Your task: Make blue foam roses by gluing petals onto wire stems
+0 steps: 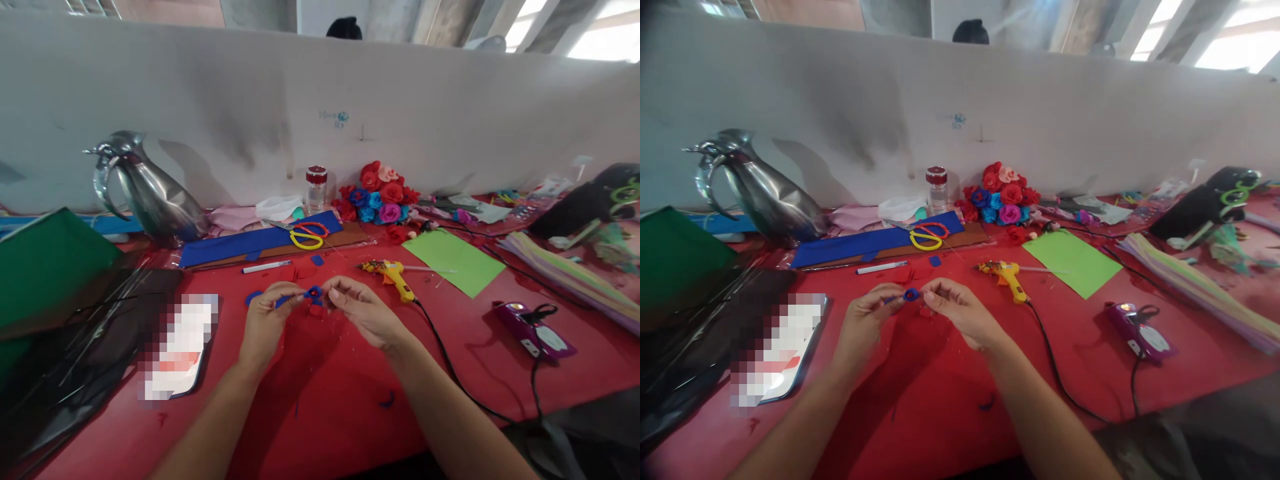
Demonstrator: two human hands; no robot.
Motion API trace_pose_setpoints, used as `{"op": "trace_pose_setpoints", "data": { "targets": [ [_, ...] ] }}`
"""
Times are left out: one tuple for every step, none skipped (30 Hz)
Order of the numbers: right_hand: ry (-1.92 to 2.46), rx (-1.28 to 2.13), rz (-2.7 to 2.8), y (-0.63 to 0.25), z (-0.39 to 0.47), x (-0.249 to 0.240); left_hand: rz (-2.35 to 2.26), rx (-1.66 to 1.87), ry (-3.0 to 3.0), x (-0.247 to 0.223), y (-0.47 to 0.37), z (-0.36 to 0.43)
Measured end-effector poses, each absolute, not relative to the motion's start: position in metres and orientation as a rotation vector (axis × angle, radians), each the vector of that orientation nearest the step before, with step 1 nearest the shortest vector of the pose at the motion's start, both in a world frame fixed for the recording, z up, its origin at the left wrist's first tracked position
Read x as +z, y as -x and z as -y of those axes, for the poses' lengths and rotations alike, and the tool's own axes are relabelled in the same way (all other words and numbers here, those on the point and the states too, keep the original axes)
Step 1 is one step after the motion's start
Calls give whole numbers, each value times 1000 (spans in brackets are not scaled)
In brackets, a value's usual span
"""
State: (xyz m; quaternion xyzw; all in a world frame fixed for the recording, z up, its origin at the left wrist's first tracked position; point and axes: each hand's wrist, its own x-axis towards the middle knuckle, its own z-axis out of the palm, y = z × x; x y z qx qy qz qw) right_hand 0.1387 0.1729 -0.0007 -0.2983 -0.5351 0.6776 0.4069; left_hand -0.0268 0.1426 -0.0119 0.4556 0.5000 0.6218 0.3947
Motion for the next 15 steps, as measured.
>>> {"op": "trace_pose_setpoints", "data": {
  "targets": [
    [732, 1737, 1317, -138, -171, 0, -1272, 1569, -1151, -11, 26, -143],
    [719, 1757, 1292, -137, -170, 1, -1274, 1561, -1144, -11, 25, -143],
    [712, 1768, 1274, -137, -169, 2, -1274, 1554, -1135, -11, 24, -143],
    [709, 1773, 1262, -137, -169, 2, -1273, 1550, -1124, -11, 23, -143],
    [708, 1773, 1254, -137, -169, 2, -1269, 1541, -1112, -12, 23, -143],
    [707, 1772, 1248, -137, -169, 3, -1264, 1528, -1098, -13, 22, -144],
    [703, 1773, 1244, -137, -169, 3, -1254, 1517, -1078, -14, 21, -144],
    [698, 1776, 1238, -136, -169, 3, -1238, 1503, -1051, -15, 20, -144],
    [693, 1784, 1230, -136, -169, 2, -1219, 1490, -1017, -16, 20, -144],
    [686, 1797, 1221, -135, -169, 2, -1198, 1479, -980, -17, 19, -143],
    [678, 1814, 1209, -135, -169, 2, -1177, 1473, -940, -19, 18, -143],
    [671, 1833, 1195, -135, -169, 1, -1156, 1475, -898, -20, 18, -143],
    [664, 1853, 1180, -134, -169, 0, -1138, 1475, -864, -22, 18, -144],
    [659, 1871, 1165, -134, -169, 0, -1125, 1473, -838, -23, 17, -144],
    [655, 1883, 1150, -133, -169, -1, -1115, 1472, -818, -24, 17, -144]
  ]
}}
